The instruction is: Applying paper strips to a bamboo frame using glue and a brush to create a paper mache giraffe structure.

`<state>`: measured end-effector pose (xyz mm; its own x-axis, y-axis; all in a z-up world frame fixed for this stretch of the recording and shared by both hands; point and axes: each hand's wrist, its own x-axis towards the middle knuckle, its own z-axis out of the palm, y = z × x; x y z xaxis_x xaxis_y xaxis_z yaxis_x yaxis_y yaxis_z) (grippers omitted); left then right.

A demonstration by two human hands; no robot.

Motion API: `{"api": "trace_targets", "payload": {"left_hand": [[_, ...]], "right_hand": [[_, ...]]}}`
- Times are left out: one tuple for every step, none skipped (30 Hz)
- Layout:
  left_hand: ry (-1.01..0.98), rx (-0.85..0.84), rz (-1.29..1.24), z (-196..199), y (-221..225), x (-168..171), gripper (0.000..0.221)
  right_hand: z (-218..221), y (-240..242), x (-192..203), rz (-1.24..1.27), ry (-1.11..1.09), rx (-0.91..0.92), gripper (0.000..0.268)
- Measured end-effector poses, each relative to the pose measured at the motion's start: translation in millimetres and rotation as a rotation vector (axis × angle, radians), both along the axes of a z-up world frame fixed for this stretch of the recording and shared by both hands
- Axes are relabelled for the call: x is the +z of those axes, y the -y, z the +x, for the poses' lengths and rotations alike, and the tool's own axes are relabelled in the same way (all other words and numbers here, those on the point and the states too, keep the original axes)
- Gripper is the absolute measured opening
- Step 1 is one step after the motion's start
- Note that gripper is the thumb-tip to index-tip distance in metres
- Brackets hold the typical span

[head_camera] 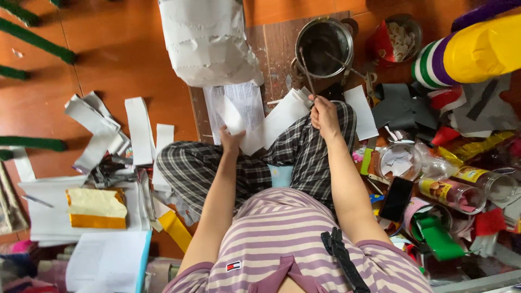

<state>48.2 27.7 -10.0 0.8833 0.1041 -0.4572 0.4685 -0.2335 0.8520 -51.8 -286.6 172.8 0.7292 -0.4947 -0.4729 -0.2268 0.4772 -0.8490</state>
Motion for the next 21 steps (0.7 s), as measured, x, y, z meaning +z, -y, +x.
{"api": "trace_targets", "payload": {"left_hand": [[-0.027, 0.005, -0.156, 1, 4, 12, 0.100], [-0.051, 0.012, -0.313, 3, 7, 24, 0.097], [-0.064, 0.029, -0.309, 11, 10, 42, 0.097], [-0.008, -0.064, -0.302, 19, 14, 61, 0.090], [0.050, -0.159, -0.297, 32, 18, 78, 0.085], [0.040, -0.143, -0.297, 36, 20, 89, 0.085], [0.072, -0.243, -0.249, 43, 23, 101, 0.086], [0.103, -0.342, -0.201, 51, 26, 112, 0.086], [0.099, -0.332, -0.206, 55, 23, 91, 0.086], [0.107, -0.371, -0.092, 60, 21, 71, 0.091], [0.114, -0.410, 0.021, 63, 19, 50, 0.098], [0.110, -0.400, 0.015, 57, 15, 33, 0.098], [0.087, -0.385, 0.057, 52, 12, 16, 0.099], [0.064, -0.369, 0.098, 47, 9, -1, 0.100], [0.059, -0.362, 0.092, 43, 9, -1, 0.100], [0.067, -0.358, 0.074, 40, 10, -1, 0.099], [0.075, -0.354, 0.057, 36, 10, -1, 0.099], [0.071, -0.346, 0.053, 37, 13, 4, 0.099], [0.050, -0.326, 0.029, 38, 15, 9, 0.095], [0.030, -0.307, 0.006, 39, 17, 14, 0.092], [0.028, -0.300, 0.005, 37, 16, 15, 0.092]], "right_hand": [[-1, 1, -1, 0.051, 0.024, 0.011, 0.031], [-2, 1, -3, 0.101, 0.048, 0.022, 0.031], [-6, -1, 8, 0.105, 0.032, 0.036, 0.031], [-10, -2, 19, 0.163, 0.134, 0.067, 0.031], [-12, -3, 30, 0.218, 0.239, 0.096, 0.031], [-20, -7, 31, 0.220, 0.225, 0.108, 0.031], [-26, -11, 32, 0.269, 0.260, 0.130, 0.030], [-32, -14, 34, 0.320, 0.295, 0.152, 0.029], [-38, -19, 28, 0.317, 0.288, 0.161, 0.029], [-44, -23, 23, 0.322, 0.179, 0.203, 0.028], [-51, -27, 18, 0.325, 0.070, 0.243, 0.028], [-52, -37, 15, 0.321, 0.062, 0.251, 0.028], [-52, -46, 13, 0.251, -0.061, 0.321, 0.025], [-53, -55, 11, 0.180, -0.184, 0.389, 0.024], [-44, -67, 15, 0.175, -0.190, 0.396, 0.024], [-37, -80, 18, -0.134, -0.233, 0.530, 0.026], [-29, -93, 21, -0.445, -0.269, 0.658, 0.035], [-11, -101, 34, -0.448, -0.274, 0.666, 0.035], [6, -111, 47, -0.617, -0.313, 0.743, 0.036], [23, -120, 59, -0.787, -0.351, 0.819, 0.043], [32, -123, 32, -0.789, -0.351, 0.826, 0.043]]}}
